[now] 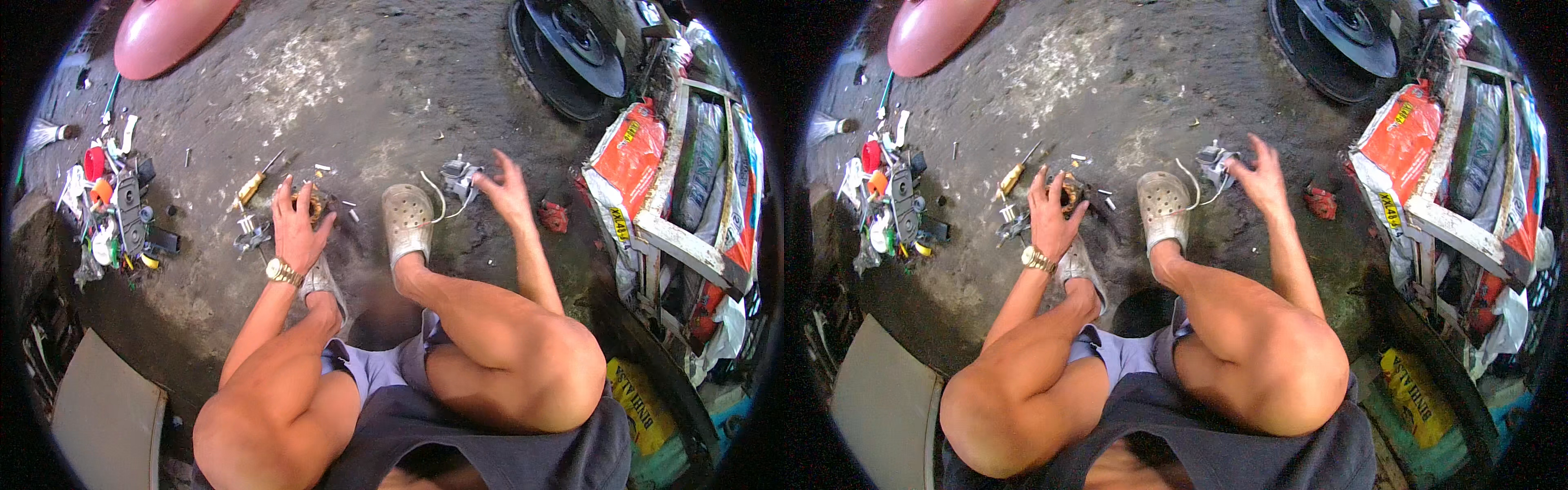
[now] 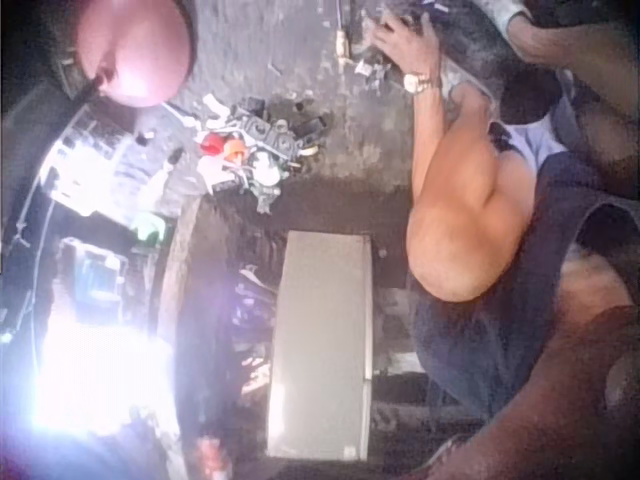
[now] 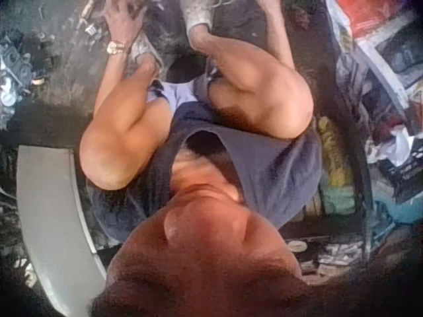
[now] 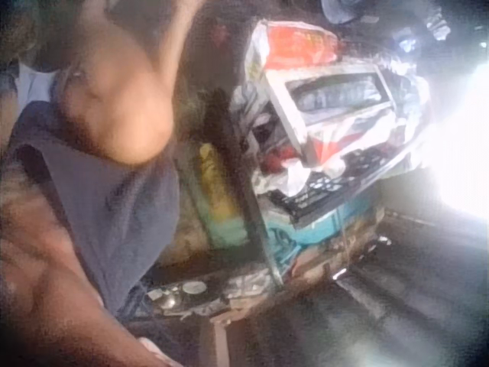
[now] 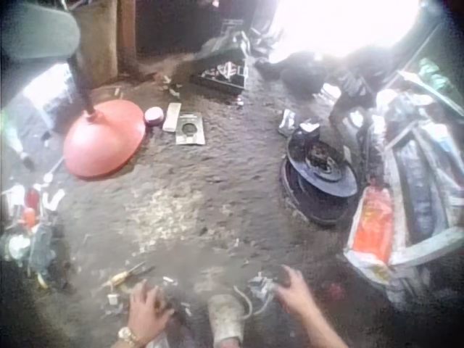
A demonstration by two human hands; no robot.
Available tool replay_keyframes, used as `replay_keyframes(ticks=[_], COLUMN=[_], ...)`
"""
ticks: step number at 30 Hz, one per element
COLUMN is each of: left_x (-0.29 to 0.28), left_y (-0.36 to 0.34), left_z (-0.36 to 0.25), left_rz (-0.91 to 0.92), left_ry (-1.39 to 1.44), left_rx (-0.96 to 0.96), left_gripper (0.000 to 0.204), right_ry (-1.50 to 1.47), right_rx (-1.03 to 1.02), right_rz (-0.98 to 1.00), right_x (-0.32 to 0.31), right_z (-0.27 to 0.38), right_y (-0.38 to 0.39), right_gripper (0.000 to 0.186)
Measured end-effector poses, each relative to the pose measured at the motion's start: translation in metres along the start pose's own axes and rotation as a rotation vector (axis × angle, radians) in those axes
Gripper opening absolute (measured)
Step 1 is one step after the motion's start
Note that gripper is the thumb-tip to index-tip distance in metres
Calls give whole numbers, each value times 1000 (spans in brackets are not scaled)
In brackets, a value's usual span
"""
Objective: The person sits on the floor and uses a screwdriver to disassemble and reassemble a small mechanical component. They remove screws, separate parts, and then put the component back together.
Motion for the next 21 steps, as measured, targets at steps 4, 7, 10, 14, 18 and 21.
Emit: replay_keyframes(ticks=[4, 7, 10, 14, 18, 21], left_x=[-16, -28, -39, -34, -65, -71], left_y=[-4, -8, -24, -49, -48, -52], left_z=[-11, -13, -16, -25, -53, -34], left_rz=[-9, -23, 64, 419, 552, 300], left_ry=[96, 140, 358, 1123, 1378, 992], left_rx=[75, 110, 62, -151, -29, 0], left_gripper=[62, 60, 61, 82, 122, 111], right_ry=[-30, 60, 99, -83, -242, -150], right_rx=[17, -81, -216, -379, -525, -720], right_rz=[96, 96, 142, 397, 609, 615], right_x=[34, 42, 53, 84, 108, 113], right_z=[-11, 20, 82, 156, 188, 194], right_y=[8, 13, 31, 57, 68, 62], right_gripper=[118, 104, 100, 105, 107, 112])
Point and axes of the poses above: each hand's wrist, its own y-axis away from the middle knuckle, its own x-axis out of the palm, z = x × y, the point moved 6 cm from there along -y, towards the middle knuckle, and after that the axes turned 15 degrees about -y, right-handed, at the moved point
